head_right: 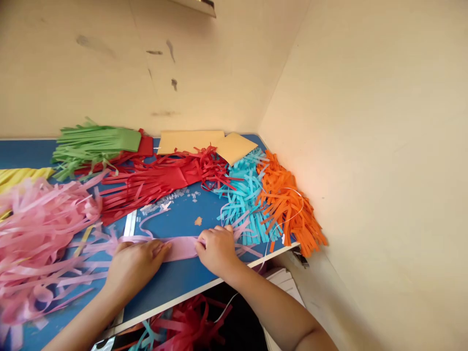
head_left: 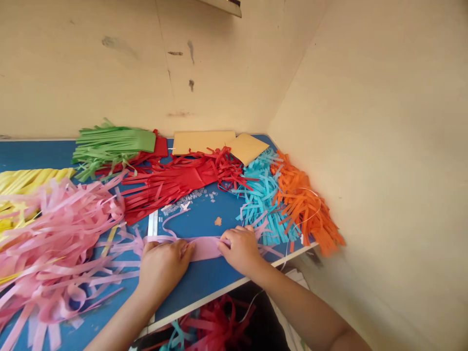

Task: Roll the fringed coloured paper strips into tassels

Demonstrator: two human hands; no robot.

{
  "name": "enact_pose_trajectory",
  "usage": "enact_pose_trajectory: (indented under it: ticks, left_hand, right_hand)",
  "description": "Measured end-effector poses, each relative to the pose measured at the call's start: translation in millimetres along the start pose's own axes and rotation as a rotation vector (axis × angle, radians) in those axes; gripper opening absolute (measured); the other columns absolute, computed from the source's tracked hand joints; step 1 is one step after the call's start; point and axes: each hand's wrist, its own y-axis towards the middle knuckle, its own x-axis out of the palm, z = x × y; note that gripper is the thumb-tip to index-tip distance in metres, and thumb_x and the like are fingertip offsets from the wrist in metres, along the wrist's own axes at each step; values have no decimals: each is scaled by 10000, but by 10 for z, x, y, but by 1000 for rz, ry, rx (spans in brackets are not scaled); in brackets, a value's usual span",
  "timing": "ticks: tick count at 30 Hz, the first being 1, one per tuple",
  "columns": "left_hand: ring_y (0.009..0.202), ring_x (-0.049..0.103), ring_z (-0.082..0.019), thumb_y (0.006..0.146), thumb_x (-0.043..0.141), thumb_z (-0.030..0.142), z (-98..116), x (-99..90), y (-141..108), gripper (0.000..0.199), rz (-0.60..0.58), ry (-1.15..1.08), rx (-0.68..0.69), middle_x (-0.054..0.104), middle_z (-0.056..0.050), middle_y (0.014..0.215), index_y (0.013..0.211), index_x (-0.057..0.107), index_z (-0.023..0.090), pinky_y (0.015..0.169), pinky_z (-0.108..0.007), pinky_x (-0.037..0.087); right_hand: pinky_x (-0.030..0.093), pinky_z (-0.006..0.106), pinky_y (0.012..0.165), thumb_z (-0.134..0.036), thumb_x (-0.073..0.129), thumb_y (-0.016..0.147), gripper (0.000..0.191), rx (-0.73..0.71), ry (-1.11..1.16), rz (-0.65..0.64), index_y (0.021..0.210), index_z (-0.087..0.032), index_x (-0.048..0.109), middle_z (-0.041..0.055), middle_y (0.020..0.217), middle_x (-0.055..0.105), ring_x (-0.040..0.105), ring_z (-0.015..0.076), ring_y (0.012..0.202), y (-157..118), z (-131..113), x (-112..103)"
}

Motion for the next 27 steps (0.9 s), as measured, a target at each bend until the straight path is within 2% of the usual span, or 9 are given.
enact_pose_trajectory:
  ticks: [6, 9, 11, 13, 15, 17, 19, 22, 27]
  left_hand:
    - [570, 653, -248, 969, 346, 442, 3, 23, -18, 487, 110, 39, 37, 695, -81, 568, 734, 687, 187, 687, -390, 388]
    - [854, 671, -292, 947, 456, 357, 10, -1, -16, 286, 320, 56, 108, 753, -108, 886, 949, 690, 194, 827, -452, 406]
    - [987, 629, -285, 930, 477, 218, -3, -23, 3, 213, 396, 55, 306, 725, -95, 1064, 999, 679, 223, 903, -463, 390]
    - [940, 618, -245, 910, 455, 105, -25, -44, 30, 256, 338, 45, 529, 724, -63, 1013, 931, 679, 227, 894, -426, 400]
    - [900, 618, -227, 890, 447, 62, -46, -63, 49, 274, 269, 20, 658, 722, -46, 917, 882, 675, 214, 906, -417, 403]
    - [930, 626, -235, 870, 457, 78, -58, -78, 50, 251, 258, -23, 688, 722, -54, 907, 886, 677, 199, 995, -450, 371]
    - [932, 636, -247, 857, 478, 143, -65, -83, 39, 215, 265, -63, 693, 722, -68, 916, 903, 683, 189, 1055, -493, 332]
    - [901, 652, -258, 869, 504, 236, -83, -56, 37, 222, 290, -69, 696, 727, -72, 928, 983, 687, 185, 1042, -533, 340]
    - [883, 670, -220, 894, 484, 143, -149, 63, 108, 252, 338, -68, 691, 742, -36, 950, 1036, 677, 221, 988, -494, 369]
  right_hand:
    - [286, 331, 742, -265, 725, 819, 186, -4, 12, -15, 673, -225, 618, -26, 702, 699, 587, 172, 722, 32, 19, 10]
    - [296, 337, 747, -315, 773, 777, 177, 8, -1, 72, 792, -231, 618, -3, 777, 693, 585, 205, 782, 51, 40, -29]
    - [301, 351, 762, -323, 780, 765, 227, 15, -38, 150, 876, -226, 607, 29, 851, 687, 580, 238, 845, 46, 53, -87]
    - [304, 373, 799, -237, 697, 821, 127, -45, -66, 192, 886, -216, 590, 52, 909, 683, 576, 245, 887, 6, 61, -158]
    - [306, 390, 854, -141, 595, 839, 93, -211, -31, 166, 905, -205, 584, 51, 940, 688, 584, 223, 894, -66, 67, -215]
    - [305, 410, 908, -150, 576, 814, 170, -397, 25, 102, 977, -193, 592, 53, 967, 702, 596, 215, 899, -143, 88, -234]
    - [306, 420, 925, -177, 584, 800, 226, -490, 37, 65, 1024, -186, 609, 64, 973, 715, 605, 219, 898, -186, 136, -211]
    - [310, 394, 895, -123, 536, 840, 160, -467, 18, 97, 919, -199, 653, 46, 902, 738, 626, 190, 848, -159, 245, -143]
    - [317, 371, 865, -157, 551, 850, 139, -375, 85, 152, 789, -210, 665, -8, 777, 738, 649, 160, 823, -38, 386, -180]
